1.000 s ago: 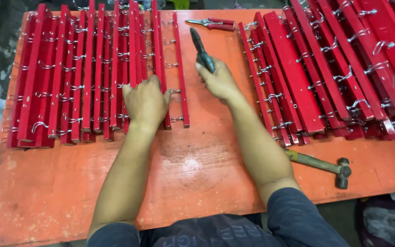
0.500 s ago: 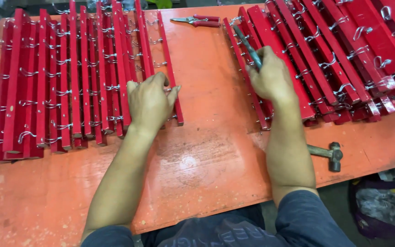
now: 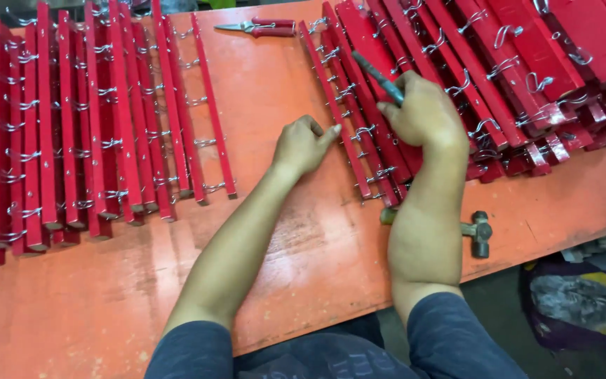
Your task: Using pliers to adjust and secure wire hooks on red wooden bars at a workstation.
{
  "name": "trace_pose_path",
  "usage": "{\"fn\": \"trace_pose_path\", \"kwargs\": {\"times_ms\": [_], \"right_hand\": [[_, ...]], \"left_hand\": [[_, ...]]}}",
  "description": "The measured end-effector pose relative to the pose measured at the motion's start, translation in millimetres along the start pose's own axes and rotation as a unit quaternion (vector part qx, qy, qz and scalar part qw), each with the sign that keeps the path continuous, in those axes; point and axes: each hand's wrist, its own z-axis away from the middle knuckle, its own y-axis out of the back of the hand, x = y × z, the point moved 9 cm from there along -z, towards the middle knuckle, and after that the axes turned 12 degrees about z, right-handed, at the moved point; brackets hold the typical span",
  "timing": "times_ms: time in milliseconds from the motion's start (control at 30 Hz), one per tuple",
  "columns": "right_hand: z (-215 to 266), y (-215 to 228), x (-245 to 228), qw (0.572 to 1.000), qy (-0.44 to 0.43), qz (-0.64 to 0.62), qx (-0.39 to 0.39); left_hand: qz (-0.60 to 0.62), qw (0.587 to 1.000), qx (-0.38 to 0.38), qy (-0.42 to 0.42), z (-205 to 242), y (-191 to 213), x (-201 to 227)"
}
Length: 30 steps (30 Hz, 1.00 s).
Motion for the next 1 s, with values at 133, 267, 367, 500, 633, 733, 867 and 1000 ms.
{"fn": "trace_pose_path", "kwargs": {"times_ms": [133, 267, 367, 500, 633, 733, 867, 1000], "right_hand": [[-5.4, -6.8, -1.8, 1.0, 0.0, -0.001, -0.019], [-20.9, -20.6, -0.8, 1.0, -0.004, -0.005, -0.017], [-35.4, -34.3, -0.8, 1.0, -0.005, -0.002, -0.014], [-51.8, -54.6, -7.4, 1.0, -0.015, -0.003, -0.009], [-46.2, -56.5, -26.3, 1.0, -0.022, -0.017, -0.009], [-44.4, -51.6, -36.9, 0.999, -0.009, 0.002, 0.033], [-47.2, -47.4, -33.0, 0.997, -0.039, 0.022, 0.059], [-49.7, -53.1, -28.8, 0.995, -0.063, 0.033, 0.073]], "left_hand": [[-0.014, 1.0, -0.015, 0.007, -2.7, -10.7, 12.7], [-0.03, 0.999, -0.03, 0.022, -6.3, -20.8, 17.4], [-0.02, 0.999, -0.015, 0.026, -16.0, -28.4, 4.5], [0.01, 1.0, 0.01, 0.021, -19.8, -24.8, 1.9], [0.03, 0.999, 0.016, 0.038, -16.1, -21.1, 2.1], [0.002, 0.998, 0.068, -0.003, -19.3, -19.2, 0.6], [0.013, 0.998, 0.06, -0.003, -20.0, -18.5, 0.5], [0.005, 0.998, 0.057, -0.003, -23.2, -21.6, -5.1]]}}
